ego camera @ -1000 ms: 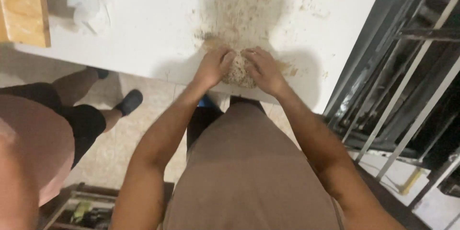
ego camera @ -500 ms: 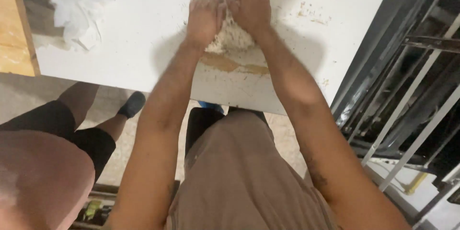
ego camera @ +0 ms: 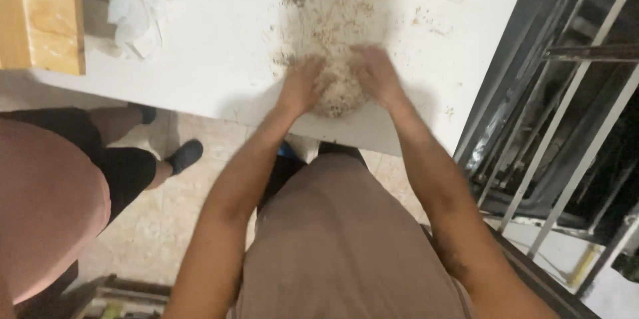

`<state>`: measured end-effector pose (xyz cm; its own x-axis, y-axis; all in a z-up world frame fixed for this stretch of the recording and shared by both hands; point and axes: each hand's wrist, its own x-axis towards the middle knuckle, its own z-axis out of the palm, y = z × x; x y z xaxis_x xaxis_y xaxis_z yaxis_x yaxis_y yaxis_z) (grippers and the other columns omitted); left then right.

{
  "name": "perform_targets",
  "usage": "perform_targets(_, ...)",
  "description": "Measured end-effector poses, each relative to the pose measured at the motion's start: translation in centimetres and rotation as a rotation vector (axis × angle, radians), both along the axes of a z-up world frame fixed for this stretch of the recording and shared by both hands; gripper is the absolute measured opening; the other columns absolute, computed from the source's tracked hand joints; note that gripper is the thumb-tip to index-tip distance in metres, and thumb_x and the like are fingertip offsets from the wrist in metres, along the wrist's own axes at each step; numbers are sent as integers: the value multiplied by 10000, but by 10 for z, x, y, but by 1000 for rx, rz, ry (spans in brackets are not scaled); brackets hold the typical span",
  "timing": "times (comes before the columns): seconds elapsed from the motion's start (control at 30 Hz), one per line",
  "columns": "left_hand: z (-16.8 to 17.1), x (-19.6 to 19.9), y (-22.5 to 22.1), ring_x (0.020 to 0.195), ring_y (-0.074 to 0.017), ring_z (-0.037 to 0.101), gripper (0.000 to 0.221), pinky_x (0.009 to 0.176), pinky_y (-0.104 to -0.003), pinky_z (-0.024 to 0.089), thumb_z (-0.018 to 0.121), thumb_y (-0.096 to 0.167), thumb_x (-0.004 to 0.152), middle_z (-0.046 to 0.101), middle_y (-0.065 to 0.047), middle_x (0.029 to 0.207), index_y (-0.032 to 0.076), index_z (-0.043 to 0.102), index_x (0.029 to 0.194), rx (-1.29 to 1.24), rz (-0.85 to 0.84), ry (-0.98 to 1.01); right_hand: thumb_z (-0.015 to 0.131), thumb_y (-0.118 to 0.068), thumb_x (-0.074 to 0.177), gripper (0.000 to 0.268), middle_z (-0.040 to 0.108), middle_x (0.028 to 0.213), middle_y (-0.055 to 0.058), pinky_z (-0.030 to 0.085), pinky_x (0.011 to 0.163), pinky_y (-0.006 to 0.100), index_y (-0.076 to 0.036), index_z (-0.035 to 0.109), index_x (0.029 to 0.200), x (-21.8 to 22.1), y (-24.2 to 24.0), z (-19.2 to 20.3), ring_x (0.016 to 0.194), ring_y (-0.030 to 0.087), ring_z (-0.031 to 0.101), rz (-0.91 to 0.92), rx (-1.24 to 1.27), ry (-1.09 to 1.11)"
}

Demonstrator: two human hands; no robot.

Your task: Kneading a ball of dough on a floured work surface using both hands.

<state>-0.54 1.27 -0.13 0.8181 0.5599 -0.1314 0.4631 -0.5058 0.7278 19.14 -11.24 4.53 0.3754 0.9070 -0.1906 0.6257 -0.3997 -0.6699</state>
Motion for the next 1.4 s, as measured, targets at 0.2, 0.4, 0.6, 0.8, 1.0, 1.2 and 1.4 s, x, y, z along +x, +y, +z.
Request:
perform_targets(0.2,26,-55,-37,1111,-342,688,454,1014,-503,485,585,485,1029,730,-113,1109,207,610,1388,-380,-38,105,553,-331,1094,354,653,1318,153,478,1063,504,-99,673,1333,-41,-50,30,1274,370,607,-128,-187,495)
perform_targets(0.4,32,-50,-66,1393,-401,476,678,1184,-531,403,571,463,1056,471,-277,1490,78,359,1573,-1243,869,-171,496,-462,1056,503,571,1369,118,430,1140,486,-86,594,1376,-77,-46,16,1305,255,558,-837,-30,1114)
perform_targets(0.6,63,-8,-1,1332,-365,536,492,1150,-472,355,375,492,1116,609,-175,1321,168,654,1359,-863,354,-360,364,-326,1120,433,643,1310,209,451,1094,545,-60,664,1284,-17,-5,-4,1221,355,631,-538,10,1023)
perform_targets(0.8,-2,-16,6,1283,-487,581,645,1032,-579,464,613,431,1038,635,-210,1382,0,461,1493,98,-52,-724,651,-422,994,433,490,1209,189,449,951,556,-55,594,1216,-2,-2,4,1126,408,525,99,740,-8)
perform_targets(1.0,-33,-56,6,1302,-460,566,549,1124,-517,488,905,415,848,512,-276,1448,67,738,1238,518,132,-588,522,-421,1050,430,649,1310,221,444,1082,553,-72,751,1152,28,-35,5,1302,440,583,295,340,48)
perform_targets(1.2,-28,6,9,1354,-551,481,593,1151,-672,362,564,314,1109,494,-360,1424,-114,379,1474,-70,166,-368,423,-632,1075,747,404,1546,297,322,1190,640,-57,421,1552,-15,31,15,1456,504,352,-217,-82,413)
perform_targets(1.4,-6,-38,-21,1045,-346,703,468,924,-502,543,489,491,1087,689,-147,1115,94,643,1283,-492,136,-455,390,-474,1105,507,631,1314,171,443,1063,558,-97,625,1349,-42,-40,-6,1284,355,592,-124,155,720)
